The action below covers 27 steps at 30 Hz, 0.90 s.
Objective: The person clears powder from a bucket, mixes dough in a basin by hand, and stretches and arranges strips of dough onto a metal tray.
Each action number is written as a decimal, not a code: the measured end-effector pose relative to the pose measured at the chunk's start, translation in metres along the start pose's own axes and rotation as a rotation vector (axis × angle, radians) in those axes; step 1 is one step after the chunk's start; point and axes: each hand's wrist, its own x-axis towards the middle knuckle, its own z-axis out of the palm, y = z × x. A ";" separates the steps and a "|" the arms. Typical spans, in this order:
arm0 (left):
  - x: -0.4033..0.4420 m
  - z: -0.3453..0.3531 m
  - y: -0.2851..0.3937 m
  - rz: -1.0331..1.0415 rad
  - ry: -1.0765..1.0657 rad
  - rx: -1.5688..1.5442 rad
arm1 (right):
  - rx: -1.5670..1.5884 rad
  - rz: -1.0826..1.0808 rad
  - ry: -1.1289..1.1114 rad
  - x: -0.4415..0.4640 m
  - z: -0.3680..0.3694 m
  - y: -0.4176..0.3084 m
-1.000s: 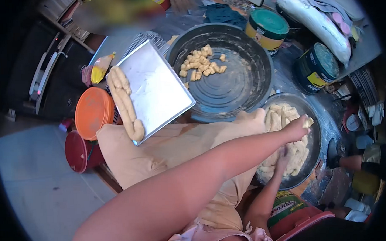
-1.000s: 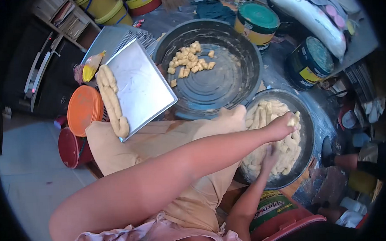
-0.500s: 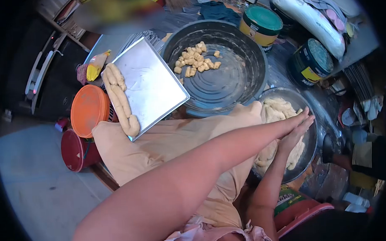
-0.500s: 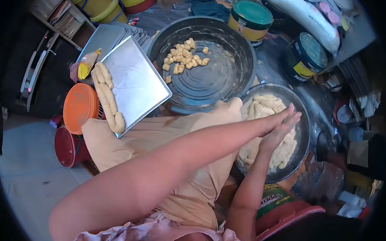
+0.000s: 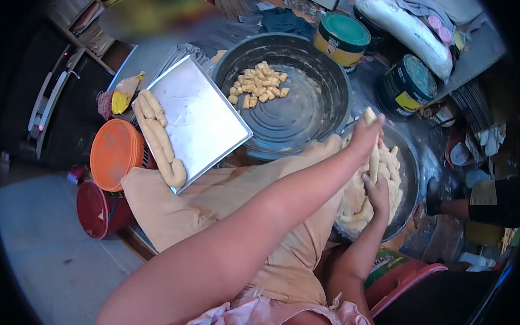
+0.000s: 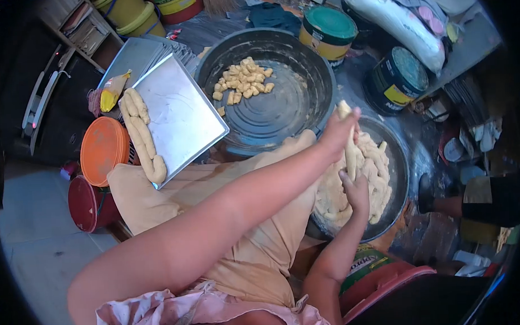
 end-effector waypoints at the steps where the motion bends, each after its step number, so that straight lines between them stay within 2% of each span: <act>1: -0.003 -0.007 0.019 0.043 0.050 -0.103 | 0.026 -0.009 -0.009 -0.007 -0.004 -0.016; 4: -0.005 -0.042 0.085 0.234 0.079 -0.023 | 0.364 -0.143 -0.183 -0.013 -0.012 -0.055; 5: -0.010 -0.054 0.113 0.254 0.097 -0.036 | 0.348 -0.227 -0.261 -0.015 -0.010 -0.085; 8: -0.017 -0.112 0.200 0.390 0.095 0.194 | 0.179 -0.316 -0.476 -0.020 0.031 -0.177; 9: -0.035 -0.120 0.231 0.374 0.188 0.209 | 0.107 -0.411 -0.555 -0.016 0.053 -0.198; 10: -0.039 -0.146 0.255 0.424 0.188 0.268 | 0.044 -0.510 -0.629 -0.012 0.075 -0.220; 12: -0.057 -0.194 0.303 0.369 0.315 0.323 | -0.029 -0.662 -0.726 -0.007 0.128 -0.249; 15: -0.091 -0.272 0.357 0.367 0.504 0.581 | -0.071 -0.683 -0.796 -0.010 0.213 -0.278; 16: -0.099 -0.299 0.367 0.375 0.602 0.719 | -0.055 -0.646 -0.842 -0.015 0.238 -0.285; 18: -0.122 -0.347 0.378 0.393 0.721 1.066 | -0.054 -0.721 -0.751 -0.010 0.314 -0.262; 19: -0.123 -0.390 0.385 0.284 0.760 1.414 | -0.031 -0.606 -0.824 -0.014 0.343 -0.253; 20: -0.136 -0.403 0.380 0.185 0.811 1.562 | -0.176 -0.605 -0.932 -0.013 0.376 -0.236; 21: -0.151 -0.410 0.368 0.080 0.859 1.707 | -0.247 -0.840 -0.835 -0.012 0.413 -0.201; 22: -0.161 -0.416 0.359 0.158 0.856 1.851 | -0.335 -0.786 -0.924 -0.021 0.418 -0.198; 24: -0.176 -0.425 0.345 0.325 0.835 2.138 | -0.454 -0.796 -0.858 -0.034 0.415 -0.201; 27: -0.194 -0.407 0.337 0.484 0.472 2.138 | -0.479 -0.779 -0.935 -0.033 0.414 -0.206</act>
